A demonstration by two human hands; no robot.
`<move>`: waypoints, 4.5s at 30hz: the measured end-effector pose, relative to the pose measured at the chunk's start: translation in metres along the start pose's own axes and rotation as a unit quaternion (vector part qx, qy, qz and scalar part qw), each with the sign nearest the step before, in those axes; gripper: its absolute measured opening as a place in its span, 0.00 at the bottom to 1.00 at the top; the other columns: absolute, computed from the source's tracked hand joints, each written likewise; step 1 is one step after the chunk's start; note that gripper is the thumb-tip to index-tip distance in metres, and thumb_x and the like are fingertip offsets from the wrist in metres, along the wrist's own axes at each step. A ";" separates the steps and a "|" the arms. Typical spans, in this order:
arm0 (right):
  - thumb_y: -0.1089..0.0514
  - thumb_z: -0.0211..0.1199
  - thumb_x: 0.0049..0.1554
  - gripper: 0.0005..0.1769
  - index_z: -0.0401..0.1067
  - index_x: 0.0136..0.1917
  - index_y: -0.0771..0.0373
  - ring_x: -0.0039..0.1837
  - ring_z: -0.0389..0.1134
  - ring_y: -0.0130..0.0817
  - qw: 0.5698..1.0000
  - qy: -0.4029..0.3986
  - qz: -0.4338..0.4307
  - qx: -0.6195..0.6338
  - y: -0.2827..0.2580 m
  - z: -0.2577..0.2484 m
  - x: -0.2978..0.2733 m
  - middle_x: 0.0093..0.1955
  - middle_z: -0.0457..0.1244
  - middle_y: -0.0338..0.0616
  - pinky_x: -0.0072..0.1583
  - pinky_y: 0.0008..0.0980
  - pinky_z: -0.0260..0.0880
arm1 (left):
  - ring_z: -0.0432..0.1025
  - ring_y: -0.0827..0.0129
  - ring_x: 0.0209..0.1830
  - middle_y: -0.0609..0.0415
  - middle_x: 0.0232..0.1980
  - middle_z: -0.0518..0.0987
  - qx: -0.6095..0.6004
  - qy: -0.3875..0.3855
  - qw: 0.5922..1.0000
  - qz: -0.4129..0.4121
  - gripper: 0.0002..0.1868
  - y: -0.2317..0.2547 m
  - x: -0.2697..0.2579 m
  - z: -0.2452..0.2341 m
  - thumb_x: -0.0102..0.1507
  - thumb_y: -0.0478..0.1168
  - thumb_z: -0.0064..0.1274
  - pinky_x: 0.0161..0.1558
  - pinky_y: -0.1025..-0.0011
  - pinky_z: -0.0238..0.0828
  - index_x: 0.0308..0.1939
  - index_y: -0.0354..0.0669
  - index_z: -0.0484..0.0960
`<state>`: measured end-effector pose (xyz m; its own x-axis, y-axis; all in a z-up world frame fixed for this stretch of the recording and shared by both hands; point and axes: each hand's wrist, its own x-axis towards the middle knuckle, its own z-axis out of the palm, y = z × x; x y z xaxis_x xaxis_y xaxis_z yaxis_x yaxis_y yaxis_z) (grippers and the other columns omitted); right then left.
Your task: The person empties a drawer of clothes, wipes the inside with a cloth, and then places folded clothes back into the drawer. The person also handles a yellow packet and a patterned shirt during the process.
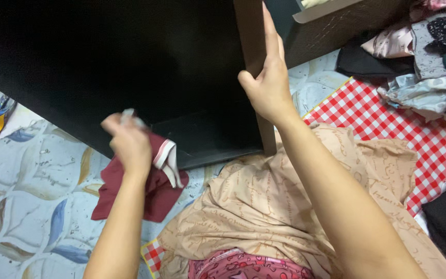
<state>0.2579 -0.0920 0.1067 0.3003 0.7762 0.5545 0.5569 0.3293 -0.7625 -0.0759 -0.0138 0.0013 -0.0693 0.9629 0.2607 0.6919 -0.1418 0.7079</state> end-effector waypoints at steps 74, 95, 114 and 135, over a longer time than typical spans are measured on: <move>0.77 0.58 0.54 0.53 0.40 0.85 0.55 0.84 0.51 0.44 0.999 0.034 0.017 0.026 0.000 0.008 -0.001 0.82 0.48 0.52 0.73 0.26 0.68 | 0.78 0.39 0.46 0.32 0.45 0.82 0.393 -0.291 0.859 0.151 0.27 -0.199 -0.058 0.022 0.68 0.46 0.43 0.52 0.44 0.72 0.68 0.36 0.71; 0.73 0.61 0.52 0.54 0.39 0.85 0.61 0.87 0.47 0.47 1.000 0.005 -0.015 0.005 0.023 0.006 0.005 0.84 0.48 0.54 0.87 0.36 0.45 | 0.60 0.51 0.66 0.48 0.70 0.61 -0.021 -0.340 0.902 0.263 0.28 0.077 -0.096 0.218 0.67 0.46 0.41 0.65 0.53 0.61 0.70 0.42 0.61; 0.75 0.60 0.50 0.55 0.41 0.85 0.57 0.87 0.48 0.46 0.999 0.027 -0.011 0.040 0.021 0.009 0.004 0.84 0.48 0.52 0.87 0.37 0.45 | 0.75 0.52 0.56 0.55 0.60 0.80 0.244 -0.163 0.934 0.204 0.20 -0.049 -0.023 0.130 0.63 0.59 0.48 0.49 0.47 0.71 0.56 0.70 0.83; 0.64 0.76 0.46 0.65 0.37 0.85 0.57 0.80 0.53 0.57 0.998 -0.021 0.043 -0.031 0.046 0.006 -0.066 0.81 0.49 0.63 0.76 0.43 0.54 | 0.64 0.66 0.45 0.37 0.50 0.72 -0.235 0.108 0.966 -0.025 0.21 -0.099 0.039 -0.005 0.75 0.48 0.55 0.52 0.68 0.66 0.54 0.30 0.69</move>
<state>0.2590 -0.1244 0.0332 0.3171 0.8223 0.4725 0.5777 0.2276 -0.7839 -0.1508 0.0366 -0.0549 -0.2780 0.9077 0.3144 0.2848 -0.2347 0.9294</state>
